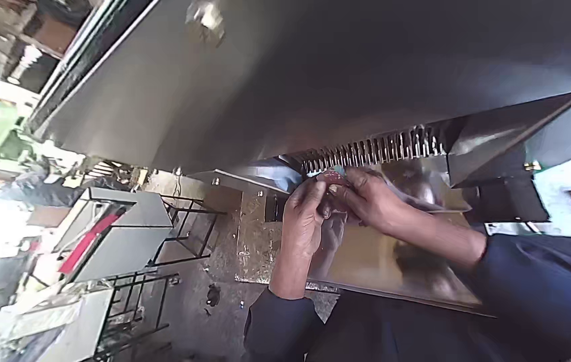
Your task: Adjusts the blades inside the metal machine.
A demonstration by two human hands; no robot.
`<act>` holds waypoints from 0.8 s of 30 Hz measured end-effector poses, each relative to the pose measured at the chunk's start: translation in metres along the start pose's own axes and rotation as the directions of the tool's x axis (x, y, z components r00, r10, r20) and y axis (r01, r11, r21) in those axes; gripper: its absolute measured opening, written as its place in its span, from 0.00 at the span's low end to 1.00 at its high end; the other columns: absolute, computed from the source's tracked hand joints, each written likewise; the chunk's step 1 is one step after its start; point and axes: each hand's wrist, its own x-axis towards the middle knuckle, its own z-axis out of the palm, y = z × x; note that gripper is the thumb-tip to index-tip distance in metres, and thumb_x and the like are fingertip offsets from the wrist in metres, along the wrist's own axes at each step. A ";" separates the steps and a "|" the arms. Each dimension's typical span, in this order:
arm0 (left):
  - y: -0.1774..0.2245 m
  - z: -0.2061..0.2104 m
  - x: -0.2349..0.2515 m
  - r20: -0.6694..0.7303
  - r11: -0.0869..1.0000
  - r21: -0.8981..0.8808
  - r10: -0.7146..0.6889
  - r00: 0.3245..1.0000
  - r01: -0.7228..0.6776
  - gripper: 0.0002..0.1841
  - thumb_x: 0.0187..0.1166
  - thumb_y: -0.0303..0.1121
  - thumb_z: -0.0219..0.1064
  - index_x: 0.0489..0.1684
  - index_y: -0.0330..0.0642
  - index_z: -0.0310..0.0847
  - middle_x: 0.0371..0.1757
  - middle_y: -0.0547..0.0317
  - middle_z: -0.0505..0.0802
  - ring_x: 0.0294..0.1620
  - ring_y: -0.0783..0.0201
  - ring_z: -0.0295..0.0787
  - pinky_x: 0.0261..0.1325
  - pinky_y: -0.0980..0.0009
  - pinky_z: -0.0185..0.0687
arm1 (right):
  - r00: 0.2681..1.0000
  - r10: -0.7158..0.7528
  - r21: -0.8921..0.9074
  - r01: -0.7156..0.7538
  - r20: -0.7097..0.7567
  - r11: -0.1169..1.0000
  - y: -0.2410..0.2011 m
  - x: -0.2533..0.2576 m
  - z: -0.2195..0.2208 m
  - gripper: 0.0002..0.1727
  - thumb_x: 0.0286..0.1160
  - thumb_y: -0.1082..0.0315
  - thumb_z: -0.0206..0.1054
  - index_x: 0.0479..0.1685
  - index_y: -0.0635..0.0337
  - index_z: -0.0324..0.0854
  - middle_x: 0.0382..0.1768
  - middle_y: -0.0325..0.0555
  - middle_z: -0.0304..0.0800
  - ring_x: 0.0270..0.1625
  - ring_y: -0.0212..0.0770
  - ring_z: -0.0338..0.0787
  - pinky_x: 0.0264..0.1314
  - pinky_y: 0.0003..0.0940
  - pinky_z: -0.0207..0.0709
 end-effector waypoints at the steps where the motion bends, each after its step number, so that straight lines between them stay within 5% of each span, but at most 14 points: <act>1: 0.000 -0.003 -0.005 0.003 1.000 0.022 -0.004 1.000 0.004 0.06 0.83 0.22 0.64 0.45 0.30 0.87 0.32 0.50 0.90 0.24 0.68 0.82 0.30 0.74 0.82 | 0.998 0.025 0.024 -0.027 0.054 0.999 -0.002 -0.007 -0.001 0.16 0.94 0.53 0.53 0.48 0.55 0.79 0.30 0.41 0.82 0.30 0.34 0.85 0.38 0.36 0.82; 5: -0.004 -0.005 -0.009 -0.021 0.971 0.189 0.156 0.988 -0.149 0.03 0.75 0.20 0.72 0.35 0.29 0.92 0.25 0.52 0.91 0.21 0.70 0.81 0.27 0.77 0.79 | 0.999 -0.007 -0.127 0.001 -0.052 0.992 -0.005 -0.009 -0.001 0.19 0.92 0.53 0.56 0.36 0.55 0.82 0.24 0.40 0.80 0.30 0.37 0.83 0.36 0.40 0.77; 9: -0.016 -0.001 -0.012 -0.004 0.892 0.378 0.268 0.963 -0.247 0.14 0.87 0.30 0.63 0.31 0.33 0.90 0.22 0.57 0.90 0.22 0.68 0.87 0.30 0.72 0.88 | 0.975 -0.089 -0.291 0.026 -0.205 0.956 0.000 -0.009 0.009 0.21 0.86 0.53 0.63 0.25 0.56 0.81 0.19 0.41 0.79 0.24 0.39 0.82 0.29 0.42 0.74; 12: -0.021 -0.002 -0.014 -0.026 0.779 0.579 0.313 0.949 -0.241 0.17 0.86 0.32 0.66 0.21 0.37 0.89 0.17 0.62 0.89 0.18 0.71 0.87 0.28 0.74 0.88 | 0.953 -0.206 -0.446 0.089 -0.220 0.891 0.006 -0.014 0.021 0.21 0.85 0.57 0.63 0.22 0.59 0.80 0.21 0.46 0.82 0.28 0.44 0.86 0.31 0.45 0.78; 15: -0.020 0.002 -0.015 0.001 0.500 0.830 0.439 0.898 -0.245 0.20 0.82 0.38 0.68 0.13 0.44 0.85 0.14 0.68 0.85 0.17 0.76 0.82 0.28 0.74 0.80 | 0.941 -0.279 -0.616 0.104 -0.194 0.781 0.005 -0.014 0.030 0.17 0.84 0.61 0.62 0.29 0.62 0.87 0.28 0.51 0.90 0.36 0.52 0.94 0.38 0.50 0.86; 18: -0.017 0.007 -0.016 0.049 0.315 0.921 0.490 0.870 -0.230 0.25 0.82 0.43 0.67 0.08 0.44 0.81 0.13 0.64 0.82 0.20 0.70 0.81 0.31 0.65 0.76 | 0.982 -0.169 -0.715 0.059 -0.083 0.697 -0.008 -0.019 0.034 0.10 0.79 0.72 0.62 0.44 0.67 0.88 0.40 0.59 0.92 0.45 0.61 0.94 0.43 0.56 0.86; 21: -0.009 0.015 -0.018 0.062 0.255 0.951 0.396 0.916 -0.174 0.26 0.85 0.43 0.65 0.10 0.42 0.80 0.15 0.61 0.83 0.24 0.63 0.82 0.35 0.59 0.76 | 0.993 -0.114 -0.779 0.050 -0.028 0.625 -0.012 -0.020 0.038 0.12 0.79 0.76 0.60 0.53 0.72 0.85 0.45 0.64 0.90 0.46 0.64 0.94 0.41 0.56 0.86; 24: -0.001 0.014 -0.015 0.089 0.356 0.916 0.262 0.961 -0.182 0.23 0.90 0.38 0.58 0.19 0.39 0.85 0.21 0.57 0.85 0.29 0.61 0.84 0.40 0.56 0.79 | 0.995 -0.100 -0.829 0.054 -0.002 0.556 -0.011 -0.016 0.038 0.15 0.80 0.76 0.59 0.59 0.76 0.81 0.48 0.67 0.87 0.46 0.64 0.93 0.38 0.54 0.85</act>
